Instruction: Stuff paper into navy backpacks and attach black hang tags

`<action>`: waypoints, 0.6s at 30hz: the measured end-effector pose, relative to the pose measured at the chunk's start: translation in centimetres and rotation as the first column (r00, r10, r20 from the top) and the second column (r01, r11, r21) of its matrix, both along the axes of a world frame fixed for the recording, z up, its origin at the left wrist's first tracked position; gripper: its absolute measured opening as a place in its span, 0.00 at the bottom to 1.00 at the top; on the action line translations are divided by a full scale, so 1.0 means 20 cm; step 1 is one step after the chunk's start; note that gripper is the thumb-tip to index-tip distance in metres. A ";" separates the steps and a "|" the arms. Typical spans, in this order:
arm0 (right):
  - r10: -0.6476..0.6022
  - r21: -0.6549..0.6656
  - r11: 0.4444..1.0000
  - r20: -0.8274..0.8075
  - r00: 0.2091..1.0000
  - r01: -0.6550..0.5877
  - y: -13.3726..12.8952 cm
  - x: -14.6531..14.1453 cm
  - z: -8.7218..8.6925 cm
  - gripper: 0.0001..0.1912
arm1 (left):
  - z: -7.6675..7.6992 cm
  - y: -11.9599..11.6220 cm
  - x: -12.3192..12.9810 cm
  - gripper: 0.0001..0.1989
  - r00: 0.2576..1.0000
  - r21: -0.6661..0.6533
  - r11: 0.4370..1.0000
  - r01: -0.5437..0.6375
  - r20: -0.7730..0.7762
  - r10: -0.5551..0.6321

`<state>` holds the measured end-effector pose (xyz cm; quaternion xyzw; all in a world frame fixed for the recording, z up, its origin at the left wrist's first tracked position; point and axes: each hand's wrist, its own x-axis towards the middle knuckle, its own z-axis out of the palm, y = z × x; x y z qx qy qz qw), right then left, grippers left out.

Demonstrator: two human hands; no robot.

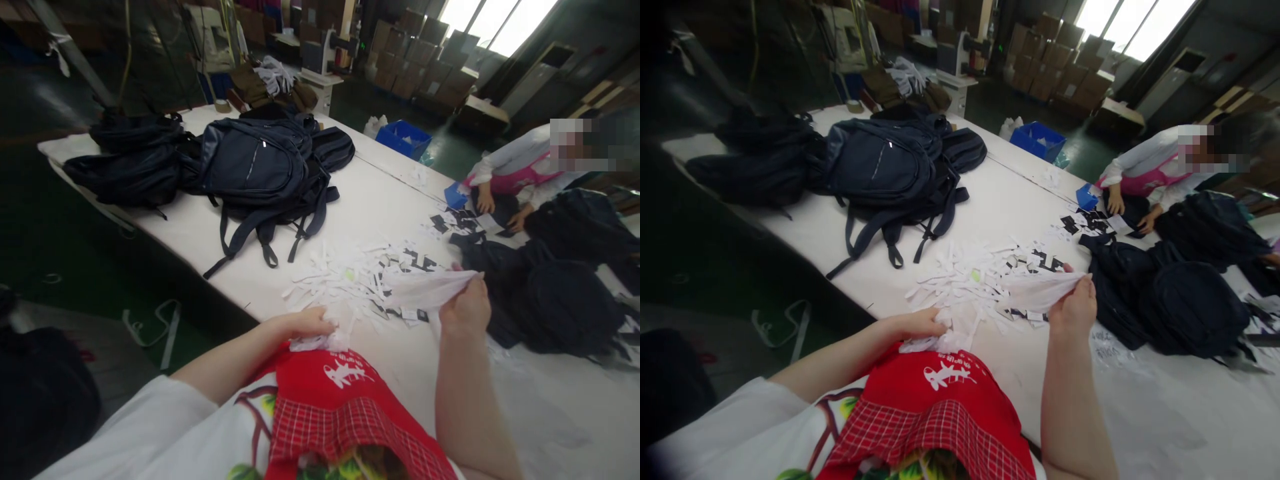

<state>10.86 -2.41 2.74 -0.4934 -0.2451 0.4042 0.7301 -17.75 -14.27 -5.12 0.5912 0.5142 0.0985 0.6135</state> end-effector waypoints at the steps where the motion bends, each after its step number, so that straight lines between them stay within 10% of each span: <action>1: 0.061 -0.060 0.996 -0.096 0.993 -0.067 0.01 0.00 -0.02 0.10 | -0.01 -0.02 -0.02 0.21 0.996 0.008 1.000 0.002 0.088 -0.003; 5: 0.294 -0.154 0.915 -0.377 0.879 -0.372 -0.02 -0.07 -0.17 0.14 | -0.01 -0.08 -0.10 0.34 0.898 0.053 0.997 0.058 0.433 -0.075; 9: 0.483 -0.083 0.792 -0.519 0.705 -0.605 -0.04 -0.19 -0.25 0.18 | -0.02 -0.12 -0.13 0.23 0.874 0.116 0.986 0.118 0.460 -0.158; 14: 0.599 0.064 0.697 -0.598 0.532 -0.714 -0.02 -0.29 -0.22 0.16 | -0.10 -0.05 -0.14 0.16 0.938 0.118 0.959 -0.258 0.270 0.219; 18: 0.649 0.107 0.635 -0.611 0.453 -0.765 -0.01 -0.47 -0.21 0.14 | -0.06 0.10 -0.13 0.25 0.890 0.088 0.938 -0.336 0.356 0.286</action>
